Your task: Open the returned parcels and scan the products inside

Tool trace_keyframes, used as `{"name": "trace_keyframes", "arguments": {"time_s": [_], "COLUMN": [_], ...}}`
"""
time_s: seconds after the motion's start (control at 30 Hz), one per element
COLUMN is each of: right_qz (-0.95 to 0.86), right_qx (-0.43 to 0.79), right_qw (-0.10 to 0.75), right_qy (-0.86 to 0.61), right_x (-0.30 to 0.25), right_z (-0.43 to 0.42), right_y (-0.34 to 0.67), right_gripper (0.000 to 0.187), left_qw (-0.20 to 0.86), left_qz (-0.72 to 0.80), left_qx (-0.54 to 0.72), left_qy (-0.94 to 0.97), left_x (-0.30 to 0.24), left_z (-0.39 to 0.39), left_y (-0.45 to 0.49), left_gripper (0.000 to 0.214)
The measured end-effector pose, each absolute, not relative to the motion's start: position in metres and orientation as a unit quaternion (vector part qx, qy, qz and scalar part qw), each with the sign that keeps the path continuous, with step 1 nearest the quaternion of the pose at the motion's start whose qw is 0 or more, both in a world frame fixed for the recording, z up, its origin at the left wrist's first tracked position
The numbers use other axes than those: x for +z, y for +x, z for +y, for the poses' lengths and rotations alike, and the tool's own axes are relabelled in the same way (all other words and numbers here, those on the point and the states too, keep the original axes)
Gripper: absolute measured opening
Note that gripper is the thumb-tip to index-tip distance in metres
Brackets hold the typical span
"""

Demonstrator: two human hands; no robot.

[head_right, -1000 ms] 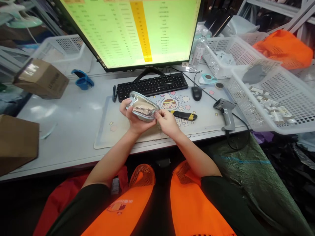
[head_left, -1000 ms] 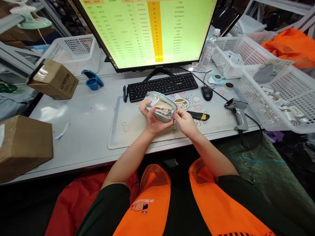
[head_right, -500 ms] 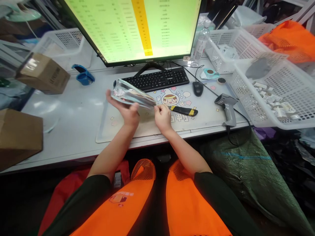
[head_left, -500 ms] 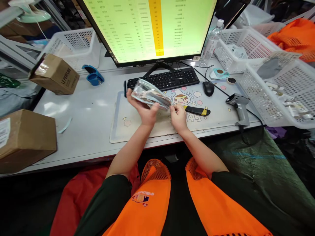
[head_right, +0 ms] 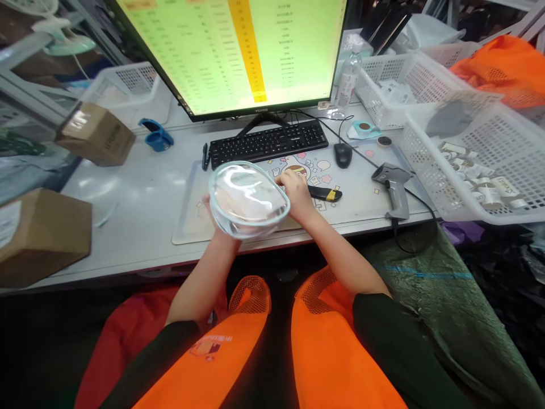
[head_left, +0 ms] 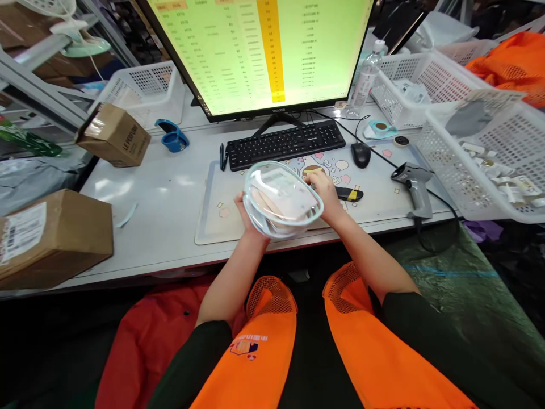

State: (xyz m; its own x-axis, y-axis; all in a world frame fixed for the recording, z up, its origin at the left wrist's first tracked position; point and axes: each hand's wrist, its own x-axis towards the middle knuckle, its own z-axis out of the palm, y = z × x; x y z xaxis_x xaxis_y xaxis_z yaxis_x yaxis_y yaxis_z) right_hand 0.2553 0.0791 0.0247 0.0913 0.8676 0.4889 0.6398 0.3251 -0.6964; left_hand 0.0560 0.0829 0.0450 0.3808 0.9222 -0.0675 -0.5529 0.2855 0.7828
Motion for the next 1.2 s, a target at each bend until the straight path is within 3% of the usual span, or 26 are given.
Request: {"name": "trace_keyframes", "arguments": {"time_s": [0.13,0.33,0.5,0.73,0.93,1.2], "right_qz": [-0.641,-0.573,-0.522,-0.647,-0.666,-0.733], "right_qx": [0.151,0.286,0.359,0.286,0.386,0.377], "right_qw": [0.493,0.592,0.615,0.504,0.399,0.333], "right_qy": [-0.568,-0.490,-0.470,-0.496,-0.499,-0.458], "right_x": [0.019,0.011,0.023,0.051,0.053,0.063], "right_z": [0.074,0.037,0.056,0.084,0.113,0.121], "right_y": [0.256,0.244,0.256,0.270,0.274,0.277], "right_gripper": [0.027,0.034,0.053,0.038,0.057,0.056], "left_qw": [0.785,0.696,0.742,0.754,0.741,0.774], "left_qz": [0.242,0.230,0.224,0.243,0.282,0.283], "left_qx": [0.466,0.607,0.524,0.527,0.548,0.511], "left_qy": [0.328,0.308,0.355,0.308,0.266,0.246], "left_x": [0.042,0.048,0.051,0.046,0.017,0.003], "left_z": [0.064,0.099,0.133,0.175,0.176,0.177], "left_y": [0.065,0.071,0.063,0.067,0.085,0.075], "left_gripper": [0.092,0.075,0.057,0.042,0.038,0.032]}}
